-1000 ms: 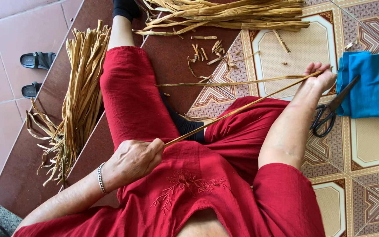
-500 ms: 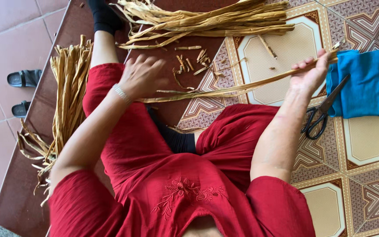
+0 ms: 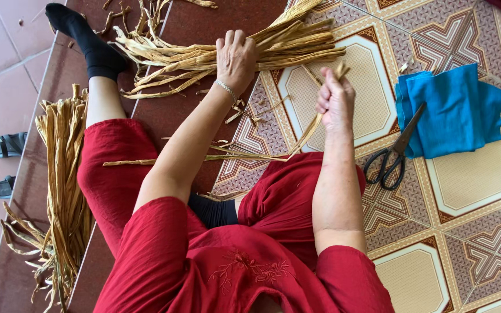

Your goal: The person sits on the floor and repeatedly pulls apart dried plant fibers by hand, separating them into thinner strands. They occasionally use scissors to trim the fibers and place the processed material into a pile.

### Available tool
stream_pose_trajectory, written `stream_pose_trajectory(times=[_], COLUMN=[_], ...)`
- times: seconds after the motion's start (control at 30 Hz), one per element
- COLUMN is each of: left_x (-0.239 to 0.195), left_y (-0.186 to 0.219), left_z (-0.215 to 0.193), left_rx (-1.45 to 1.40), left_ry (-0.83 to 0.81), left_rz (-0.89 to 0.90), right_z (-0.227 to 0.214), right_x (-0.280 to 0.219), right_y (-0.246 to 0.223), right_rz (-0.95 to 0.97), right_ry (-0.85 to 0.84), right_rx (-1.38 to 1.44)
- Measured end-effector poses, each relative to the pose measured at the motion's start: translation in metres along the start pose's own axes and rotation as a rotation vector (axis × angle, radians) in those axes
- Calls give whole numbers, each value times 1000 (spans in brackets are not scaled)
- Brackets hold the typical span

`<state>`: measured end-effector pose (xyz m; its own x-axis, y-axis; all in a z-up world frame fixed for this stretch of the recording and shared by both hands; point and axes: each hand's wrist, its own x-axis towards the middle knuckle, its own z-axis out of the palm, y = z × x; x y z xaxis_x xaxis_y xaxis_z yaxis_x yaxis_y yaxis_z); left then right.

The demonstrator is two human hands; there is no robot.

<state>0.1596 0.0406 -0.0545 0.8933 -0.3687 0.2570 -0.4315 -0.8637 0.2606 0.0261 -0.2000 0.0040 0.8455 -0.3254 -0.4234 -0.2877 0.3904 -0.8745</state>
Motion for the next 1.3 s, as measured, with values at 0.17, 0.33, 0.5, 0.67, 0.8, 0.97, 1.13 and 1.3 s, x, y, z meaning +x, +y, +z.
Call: stream_pose_trajectory(times=[0.17,0.33,0.5,0.67,0.8,0.97,1.13,1.3], left_x=[-56,-103,-102,-69,-62,-67,-81,-106], left_y=[38,83,109,129,139,152,161,161], left_z=[-14,-27,-35,-48,-58,-52,-36,-39], left_rx=[-539,-887,-1178,-1269,-1191,-1116,-969,-754], left_ry=[-51,-374,-435,-378,-400,-491,-464,-409], left_rz=[47,-225,-283,-357,-363,-431,-270,-121], right_z=[21,10,-2,17,18,11,-5,-22], right_x=[-9,-15,-17,-39,-41,-23,-8,0], right_y=[-4,1,12,-4,-4,21,26,27], right_rz=[-59,-151,-193,-188,-199,-211,-139,-35], right_ry=[-47,-73,-49,-133,-170,-77,50,138], right_rx=[2,147,16,18,27,139,339,443])
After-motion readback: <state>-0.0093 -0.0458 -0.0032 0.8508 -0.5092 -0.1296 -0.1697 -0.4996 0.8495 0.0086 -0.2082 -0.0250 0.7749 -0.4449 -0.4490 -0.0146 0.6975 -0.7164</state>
